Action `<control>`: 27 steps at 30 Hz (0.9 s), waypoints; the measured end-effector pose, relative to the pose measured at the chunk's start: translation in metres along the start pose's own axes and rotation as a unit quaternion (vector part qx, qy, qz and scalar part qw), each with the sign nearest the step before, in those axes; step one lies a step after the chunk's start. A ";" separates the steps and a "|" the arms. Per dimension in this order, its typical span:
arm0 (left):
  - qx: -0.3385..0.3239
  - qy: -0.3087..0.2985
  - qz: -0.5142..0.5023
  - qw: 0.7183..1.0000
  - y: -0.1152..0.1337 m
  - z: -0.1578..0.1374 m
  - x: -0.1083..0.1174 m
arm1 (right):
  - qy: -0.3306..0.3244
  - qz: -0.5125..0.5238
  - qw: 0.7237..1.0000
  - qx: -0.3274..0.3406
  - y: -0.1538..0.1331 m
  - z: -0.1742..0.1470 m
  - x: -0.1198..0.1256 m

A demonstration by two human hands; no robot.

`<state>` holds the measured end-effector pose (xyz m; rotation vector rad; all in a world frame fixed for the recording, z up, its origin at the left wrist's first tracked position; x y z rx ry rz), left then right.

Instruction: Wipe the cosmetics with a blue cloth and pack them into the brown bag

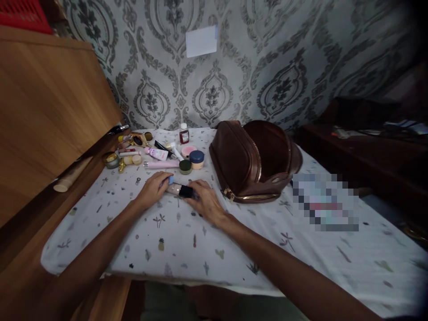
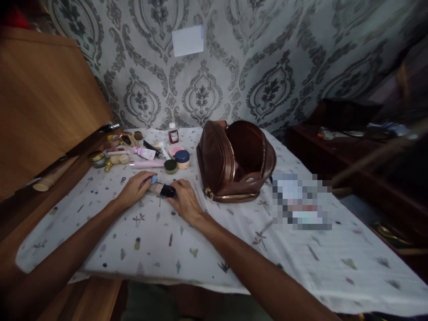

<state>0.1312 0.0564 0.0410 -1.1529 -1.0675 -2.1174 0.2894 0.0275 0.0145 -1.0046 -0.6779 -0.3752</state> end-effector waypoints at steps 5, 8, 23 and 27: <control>0.027 0.041 -0.058 0.997 -0.003 -0.006 0.014 | 0.008 0.066 0.998 0.002 -0.003 -0.004 0.008; 0.028 0.050 -0.061 0.997 -0.002 -0.010 0.016 | 0.017 0.133 0.991 -0.023 0.003 -0.004 0.008; -0.113 -0.006 0.027 0.993 0.082 -0.002 0.001 | 0.028 0.218 0.975 -0.035 0.009 0.001 0.007; -0.125 -0.051 0.042 0.990 0.079 -0.004 -0.012 | 0.021 0.208 0.977 -0.044 0.012 0.001 0.004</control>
Point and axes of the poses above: each hand's wrist, its own z-axis towards the middle knuckle, its own x-axis out of the back of the hand, y = z × x, the point moved 9 cm from there along z, towards the middle knuckle, and after that the axes turned 3 degrees about -y, right-handed, at the moved point
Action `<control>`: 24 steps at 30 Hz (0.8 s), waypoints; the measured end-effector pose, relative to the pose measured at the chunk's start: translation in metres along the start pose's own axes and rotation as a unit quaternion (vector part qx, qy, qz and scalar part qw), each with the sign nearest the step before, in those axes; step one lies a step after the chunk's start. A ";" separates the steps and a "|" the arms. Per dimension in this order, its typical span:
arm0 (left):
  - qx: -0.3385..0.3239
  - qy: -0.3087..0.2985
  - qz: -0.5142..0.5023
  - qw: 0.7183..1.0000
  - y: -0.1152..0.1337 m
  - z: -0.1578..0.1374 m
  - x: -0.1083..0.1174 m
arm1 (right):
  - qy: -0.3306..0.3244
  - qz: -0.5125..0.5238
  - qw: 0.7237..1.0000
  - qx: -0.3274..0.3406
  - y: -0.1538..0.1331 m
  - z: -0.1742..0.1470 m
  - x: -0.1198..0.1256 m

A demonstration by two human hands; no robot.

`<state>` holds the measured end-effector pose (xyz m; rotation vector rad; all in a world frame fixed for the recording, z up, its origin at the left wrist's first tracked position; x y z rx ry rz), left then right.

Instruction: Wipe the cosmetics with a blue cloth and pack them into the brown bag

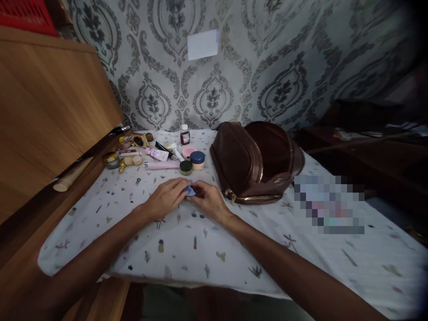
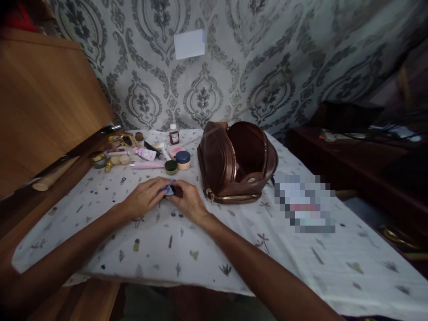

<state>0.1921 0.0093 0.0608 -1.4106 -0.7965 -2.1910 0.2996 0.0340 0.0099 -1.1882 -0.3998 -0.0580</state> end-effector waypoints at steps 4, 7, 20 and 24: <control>0.018 0.001 0.007 1.000 -0.023 -0.021 0.008 | -0.003 0.012 1.000 -0.022 0.002 -0.001 0.000; 0.035 0.008 -0.006 0.999 -0.037 -0.039 0.017 | 0.002 0.021 0.999 -0.028 0.002 -0.001 0.000; 0.087 0.014 -0.086 0.992 -0.058 -0.068 0.022 | -0.025 0.153 0.985 -0.078 0.011 0.004 -0.004; 0.095 0.012 -0.099 0.990 -0.054 -0.070 0.035 | -0.028 0.192 0.980 -0.049 0.011 0.007 -0.004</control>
Point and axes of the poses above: each hand's wrist, its own z-axis towards the middle knuckle, its own x-axis out of the back of the hand, y = z × x, the point moved 9 cm from there along z, towards the middle knuckle, and after that the axes turned 3 degrees about -y, right-handed, at the moved point
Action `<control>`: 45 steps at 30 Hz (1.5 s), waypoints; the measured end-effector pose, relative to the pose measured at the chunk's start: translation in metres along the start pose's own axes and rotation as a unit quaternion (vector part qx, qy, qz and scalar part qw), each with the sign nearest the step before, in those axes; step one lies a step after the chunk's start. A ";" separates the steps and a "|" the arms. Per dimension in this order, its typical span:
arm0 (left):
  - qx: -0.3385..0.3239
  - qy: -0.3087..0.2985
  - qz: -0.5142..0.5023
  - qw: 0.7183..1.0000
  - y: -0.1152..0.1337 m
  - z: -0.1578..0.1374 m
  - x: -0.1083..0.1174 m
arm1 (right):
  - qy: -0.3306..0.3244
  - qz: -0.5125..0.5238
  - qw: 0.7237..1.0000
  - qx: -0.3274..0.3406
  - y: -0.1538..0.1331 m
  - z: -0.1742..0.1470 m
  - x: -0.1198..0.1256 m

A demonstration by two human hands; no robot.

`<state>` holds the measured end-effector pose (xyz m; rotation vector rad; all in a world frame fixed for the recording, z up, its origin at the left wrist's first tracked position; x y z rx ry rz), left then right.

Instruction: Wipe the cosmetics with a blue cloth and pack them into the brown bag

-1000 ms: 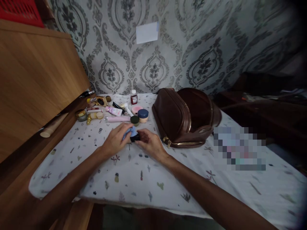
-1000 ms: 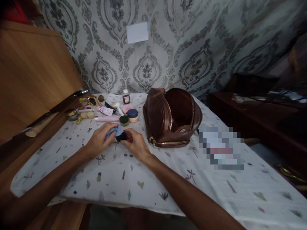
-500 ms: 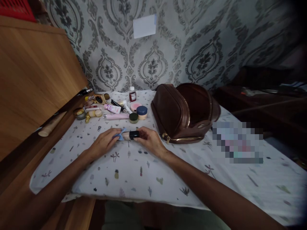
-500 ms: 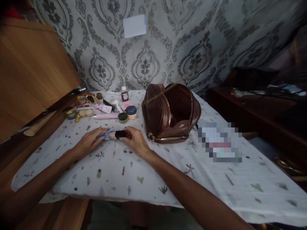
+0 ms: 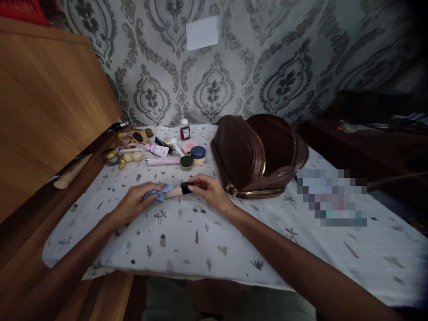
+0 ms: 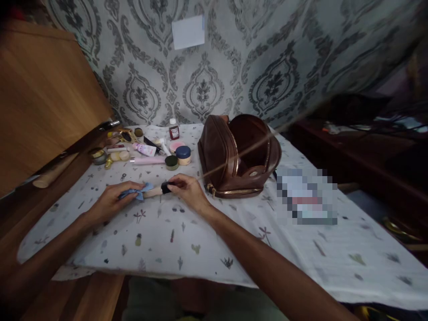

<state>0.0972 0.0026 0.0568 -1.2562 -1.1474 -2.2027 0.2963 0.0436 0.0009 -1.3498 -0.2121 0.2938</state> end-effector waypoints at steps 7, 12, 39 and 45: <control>0.013 0.083 0.025 0.996 0.042 0.030 0.007 | -0.009 0.063 0.998 0.021 -0.002 -0.001 -0.003; -0.045 0.001 0.006 0.999 0.068 0.054 -0.033 | -0.012 0.070 0.997 0.024 -0.005 -0.002 -0.004; 0.029 0.031 0.009 0.999 0.038 0.025 0.001 | -0.045 0.121 0.990 -0.064 0.010 -0.005 -0.009; 0.006 -0.048 0.029 0.998 0.053 0.040 -0.029 | -0.053 0.129 0.990 -0.028 0.002 -0.003 -0.010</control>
Point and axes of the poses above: each hand's wrist, its own z-axis towards the middle knuckle, its own x-axis out of the back of the hand, y = z × x, the point moved 9 cm from there along z, towards the middle knuckle, and after that the axes turned 3 degrees about -y, right-handed, at the moved point
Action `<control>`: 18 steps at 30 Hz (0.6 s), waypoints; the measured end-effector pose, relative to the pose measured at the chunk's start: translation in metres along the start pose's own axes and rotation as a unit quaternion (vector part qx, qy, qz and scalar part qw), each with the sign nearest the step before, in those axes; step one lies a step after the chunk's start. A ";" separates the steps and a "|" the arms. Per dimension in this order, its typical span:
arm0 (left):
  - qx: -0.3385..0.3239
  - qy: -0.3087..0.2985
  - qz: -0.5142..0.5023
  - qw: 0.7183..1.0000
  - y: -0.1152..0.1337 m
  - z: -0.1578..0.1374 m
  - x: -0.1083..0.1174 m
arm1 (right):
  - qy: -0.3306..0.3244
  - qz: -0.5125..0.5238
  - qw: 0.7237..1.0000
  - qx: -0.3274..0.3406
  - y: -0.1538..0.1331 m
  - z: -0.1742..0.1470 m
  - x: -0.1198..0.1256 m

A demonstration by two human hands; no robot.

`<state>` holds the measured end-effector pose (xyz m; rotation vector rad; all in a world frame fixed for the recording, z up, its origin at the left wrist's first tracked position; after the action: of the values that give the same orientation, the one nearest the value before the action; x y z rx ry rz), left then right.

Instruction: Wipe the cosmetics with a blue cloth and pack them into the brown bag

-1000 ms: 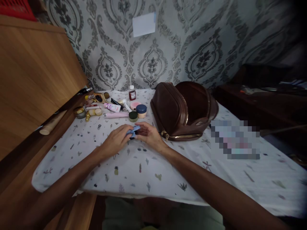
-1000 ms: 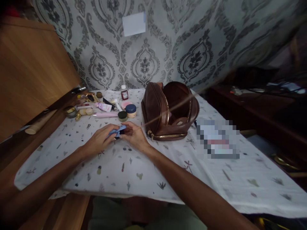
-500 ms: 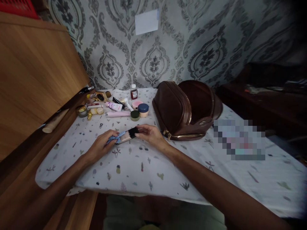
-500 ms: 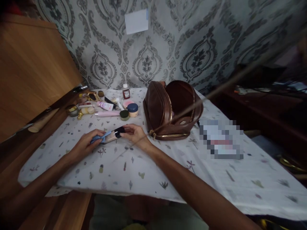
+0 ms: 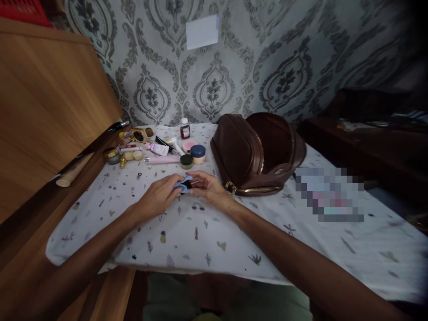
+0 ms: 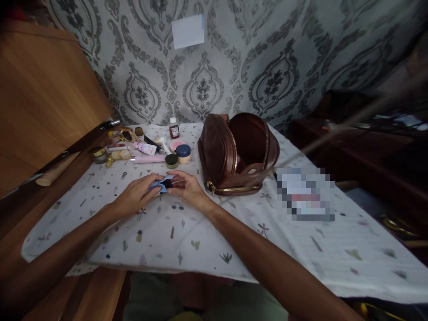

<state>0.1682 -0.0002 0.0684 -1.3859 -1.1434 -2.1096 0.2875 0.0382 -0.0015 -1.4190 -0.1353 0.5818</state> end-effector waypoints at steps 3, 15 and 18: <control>0.026 -0.025 0.004 0.999 -0.010 -0.015 0.001 | 0.001 0.005 1.000 -0.006 0.000 0.000 -0.001; 0.094 0.003 -0.098 0.991 -0.036 -0.042 0.007 | 0.110 0.085 0.990 -0.037 0.005 -0.004 0.009; 0.105 0.074 -0.082 0.988 -0.027 -0.028 0.007 | 0.126 0.138 0.981 -0.057 0.007 -0.006 0.006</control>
<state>0.1304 -0.0048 0.0584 -1.0558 -1.4127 -2.0901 0.2930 0.0358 -0.0110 -1.6242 0.2366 0.6224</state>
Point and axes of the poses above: each hand's wrist, its own z-axis towards the middle knuckle, its own x-axis out of the back of the hand, y = z × x, the point moved 9 cm from there along z, towards the middle knuckle, and after that the axes turned 3 degrees about -y, right-handed, at the moved point
